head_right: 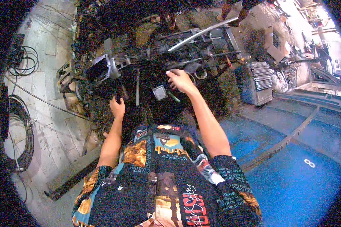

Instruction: Using a manual bending machine to shape a metal pipe or rod.

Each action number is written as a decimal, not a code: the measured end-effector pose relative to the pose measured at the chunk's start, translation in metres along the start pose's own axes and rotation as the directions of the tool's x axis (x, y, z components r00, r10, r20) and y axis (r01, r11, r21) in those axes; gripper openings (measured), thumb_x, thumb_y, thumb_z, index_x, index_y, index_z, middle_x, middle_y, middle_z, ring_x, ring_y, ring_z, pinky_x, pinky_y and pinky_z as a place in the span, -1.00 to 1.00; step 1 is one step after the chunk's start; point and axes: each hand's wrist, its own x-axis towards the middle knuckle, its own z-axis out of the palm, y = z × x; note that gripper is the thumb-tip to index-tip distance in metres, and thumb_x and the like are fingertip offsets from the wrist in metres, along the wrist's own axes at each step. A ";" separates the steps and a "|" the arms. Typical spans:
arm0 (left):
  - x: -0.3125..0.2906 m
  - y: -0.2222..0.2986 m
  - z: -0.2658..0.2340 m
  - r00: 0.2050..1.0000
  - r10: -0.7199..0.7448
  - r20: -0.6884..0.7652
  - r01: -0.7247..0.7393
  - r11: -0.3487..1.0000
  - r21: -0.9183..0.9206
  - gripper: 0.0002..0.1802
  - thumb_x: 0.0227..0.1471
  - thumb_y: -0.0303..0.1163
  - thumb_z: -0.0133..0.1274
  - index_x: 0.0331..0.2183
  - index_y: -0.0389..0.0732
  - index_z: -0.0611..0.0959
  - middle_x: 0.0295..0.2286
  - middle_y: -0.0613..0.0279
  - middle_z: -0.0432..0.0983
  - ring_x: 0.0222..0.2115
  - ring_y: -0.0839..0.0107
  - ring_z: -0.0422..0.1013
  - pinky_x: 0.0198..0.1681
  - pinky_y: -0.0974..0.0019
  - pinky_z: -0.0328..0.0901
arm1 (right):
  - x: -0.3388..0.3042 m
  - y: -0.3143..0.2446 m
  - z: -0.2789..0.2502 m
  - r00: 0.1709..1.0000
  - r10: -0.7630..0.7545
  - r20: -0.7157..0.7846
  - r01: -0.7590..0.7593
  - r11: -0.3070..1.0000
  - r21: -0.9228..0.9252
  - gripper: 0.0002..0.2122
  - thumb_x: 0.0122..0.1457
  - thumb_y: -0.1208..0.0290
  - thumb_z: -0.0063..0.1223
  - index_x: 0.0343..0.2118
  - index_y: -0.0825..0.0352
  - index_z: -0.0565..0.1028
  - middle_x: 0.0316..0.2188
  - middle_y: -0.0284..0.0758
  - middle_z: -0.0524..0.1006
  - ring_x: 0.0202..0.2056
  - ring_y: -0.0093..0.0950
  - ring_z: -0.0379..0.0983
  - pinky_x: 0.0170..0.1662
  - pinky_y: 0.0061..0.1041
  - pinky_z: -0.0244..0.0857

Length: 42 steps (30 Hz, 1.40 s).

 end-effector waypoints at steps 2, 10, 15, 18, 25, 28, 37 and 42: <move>-0.021 0.029 0.006 0.994 0.052 0.097 -0.047 0.998 -0.052 -0.49 0.03 -0.21 0.11 -0.04 -0.32 0.49 -0.16 -0.10 0.41 -0.08 -0.05 0.31 0.00 0.04 0.23 | 0.000 0.023 -0.046 0.994 -0.072 -0.087 0.064 0.994 -0.089 -0.62 0.22 0.18 0.03 -0.07 0.42 0.50 -0.47 -0.29 0.57 -0.54 -0.53 0.47 -0.43 -0.49 0.39; -0.057 0.128 0.028 0.892 0.385 0.238 -0.317 0.906 -0.280 -0.58 0.03 -0.29 0.13 -0.10 -0.32 0.53 -0.35 0.00 0.47 -0.27 0.05 0.41 -0.17 0.08 0.31 | -0.018 0.025 -0.153 0.869 -0.358 -0.342 0.134 0.835 -0.534 -0.64 0.15 0.26 0.03 -0.13 0.47 0.52 -0.28 0.04 0.57 -0.19 -0.11 0.54 -0.07 -0.29 0.36; -0.046 0.185 0.025 0.867 0.421 0.267 -0.321 0.881 -0.348 -0.56 0.03 -0.31 0.12 -0.07 -0.33 0.52 -0.30 -0.02 0.47 -0.20 0.04 0.39 -0.09 0.13 0.30 | 0.003 0.005 -0.166 0.832 -0.474 -0.289 0.181 0.723 -0.667 -0.67 0.13 0.29 0.04 -0.16 0.47 0.50 -0.29 0.10 0.54 -0.19 0.00 0.49 -0.08 -0.14 0.34; -0.038 0.203 0.034 0.868 0.441 0.230 -0.339 0.863 -0.375 -0.57 0.04 -0.29 0.11 -0.07 -0.31 0.52 -0.29 0.02 0.46 -0.18 0.06 0.38 -0.07 0.12 0.29 | 0.015 -0.014 -0.164 0.808 -0.538 -0.241 0.195 0.629 -0.753 -0.68 0.11 0.29 0.06 -0.19 0.45 0.51 -0.30 0.09 0.54 -0.19 0.00 0.48 -0.09 -0.13 0.34; -0.038 0.233 0.042 0.902 0.392 0.180 -0.310 0.879 -0.363 -0.57 0.04 -0.26 0.10 -0.06 -0.27 0.53 -0.28 0.08 0.46 -0.19 0.09 0.38 -0.07 0.12 0.30 | 0.056 -0.072 -0.174 0.736 -0.670 -0.099 0.316 0.470 -0.824 -0.69 0.08 0.25 0.08 -0.29 0.46 0.53 -0.35 0.05 0.55 -0.25 -0.01 0.50 -0.12 -0.12 0.37; -0.050 0.238 0.052 0.946 0.245 0.213 -0.148 0.909 -0.390 -0.55 0.04 -0.26 0.11 -0.07 -0.31 0.54 -0.32 0.07 0.49 -0.25 0.09 0.43 -0.13 0.14 0.33 | 0.088 -0.096 -0.187 0.691 -0.723 -0.020 0.317 0.328 -0.890 -0.66 0.08 0.19 0.07 -0.33 0.45 0.53 -0.30 0.07 0.53 -0.20 -0.01 0.48 -0.10 -0.12 0.36; -0.111 0.276 0.105 0.968 -0.237 0.087 0.250 0.946 -0.207 -0.70 0.04 -0.22 0.10 -0.35 -0.31 0.61 -0.44 -0.01 0.57 -0.35 0.00 0.51 -0.29 0.06 0.37 | 0.191 -0.090 -0.246 0.756 -0.566 0.329 0.447 0.080 -0.891 -0.49 0.19 -0.08 -0.16 -0.38 0.36 0.58 -0.34 -0.01 0.55 -0.27 -0.08 0.51 -0.13 -0.09 0.36; -0.156 0.252 0.168 0.690 -0.631 0.355 0.628 0.766 0.140 -0.55 0.04 -0.09 0.10 -0.25 -0.33 0.59 -0.25 -0.07 0.57 -0.18 -0.05 0.48 -0.15 0.02 0.37 | 0.201 -0.088 -0.250 0.658 -0.650 0.379 0.408 -0.116 -0.906 -0.55 0.22 0.01 -0.20 -0.47 0.30 0.58 -0.47 -0.10 0.58 -0.39 -0.13 0.55 -0.28 -0.12 0.39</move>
